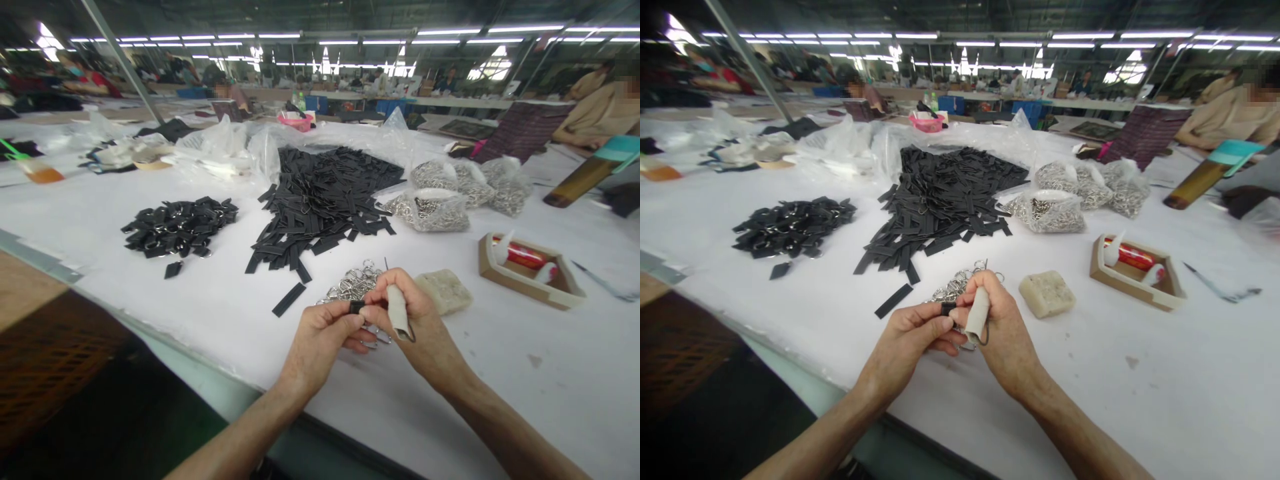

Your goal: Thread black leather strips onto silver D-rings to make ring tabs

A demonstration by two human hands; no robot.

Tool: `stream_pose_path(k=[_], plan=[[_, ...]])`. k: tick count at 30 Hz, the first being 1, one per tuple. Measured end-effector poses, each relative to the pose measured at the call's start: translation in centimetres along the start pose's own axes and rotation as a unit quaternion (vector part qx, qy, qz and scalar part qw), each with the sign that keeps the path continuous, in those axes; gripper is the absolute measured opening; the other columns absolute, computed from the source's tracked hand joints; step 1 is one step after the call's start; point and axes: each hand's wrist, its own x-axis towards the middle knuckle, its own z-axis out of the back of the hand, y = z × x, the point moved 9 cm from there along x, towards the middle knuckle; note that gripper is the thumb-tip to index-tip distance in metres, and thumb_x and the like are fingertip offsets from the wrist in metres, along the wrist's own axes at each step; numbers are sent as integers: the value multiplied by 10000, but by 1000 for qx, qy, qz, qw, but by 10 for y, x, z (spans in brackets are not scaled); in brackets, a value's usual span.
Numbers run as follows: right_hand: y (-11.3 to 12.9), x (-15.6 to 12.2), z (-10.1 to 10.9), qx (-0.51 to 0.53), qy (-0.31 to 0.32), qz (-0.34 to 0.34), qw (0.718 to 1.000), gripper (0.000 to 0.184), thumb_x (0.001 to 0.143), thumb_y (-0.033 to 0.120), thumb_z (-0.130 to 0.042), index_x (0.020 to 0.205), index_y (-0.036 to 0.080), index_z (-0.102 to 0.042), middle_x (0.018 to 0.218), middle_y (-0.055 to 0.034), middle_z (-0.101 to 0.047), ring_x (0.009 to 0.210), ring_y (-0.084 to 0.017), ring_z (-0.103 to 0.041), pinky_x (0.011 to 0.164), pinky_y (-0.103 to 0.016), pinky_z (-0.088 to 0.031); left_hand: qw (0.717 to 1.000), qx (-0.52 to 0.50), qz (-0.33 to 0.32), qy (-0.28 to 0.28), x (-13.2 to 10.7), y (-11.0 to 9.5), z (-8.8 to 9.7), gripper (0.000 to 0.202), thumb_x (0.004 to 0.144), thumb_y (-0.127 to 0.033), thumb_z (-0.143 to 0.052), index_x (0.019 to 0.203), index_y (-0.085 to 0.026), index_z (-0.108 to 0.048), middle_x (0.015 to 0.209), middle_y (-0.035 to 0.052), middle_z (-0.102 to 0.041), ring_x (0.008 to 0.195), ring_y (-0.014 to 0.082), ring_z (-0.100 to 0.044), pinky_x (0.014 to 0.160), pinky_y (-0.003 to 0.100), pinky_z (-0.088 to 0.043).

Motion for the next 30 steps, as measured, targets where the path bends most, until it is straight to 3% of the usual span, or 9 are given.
stream_pose_path(k=[13,19,30], plan=[[1,-1,-3,-14,9,-7,1000,117,771,143,-533,802,213,-444,803,15,-579,691,-142,-530,570,-245,-403,1000,-22,20,-9,-1,1,-1,133,732,-231,-614,756,-102,-641,667,62,-669,661,189,-652,624,285,-544],[0,0,-1,-28,4,0,1000,112,775,159,-538,800,211,-442,803,7,-581,684,-145,-518,549,-240,-393,999,-39,29,-8,-1,0,-3,190,709,-237,-642,847,-105,-647,687,52,-667,649,181,-649,589,271,-539],[-2,-2,-1,-35,-6,4,999,117,780,156,-538,805,215,-441,800,15,-568,698,-146,-526,595,-258,-412,998,-49,28,-38,0,5,2,131,734,-228,-628,743,-97,-640,616,51,-670,570,153,-641,603,258,-537]])
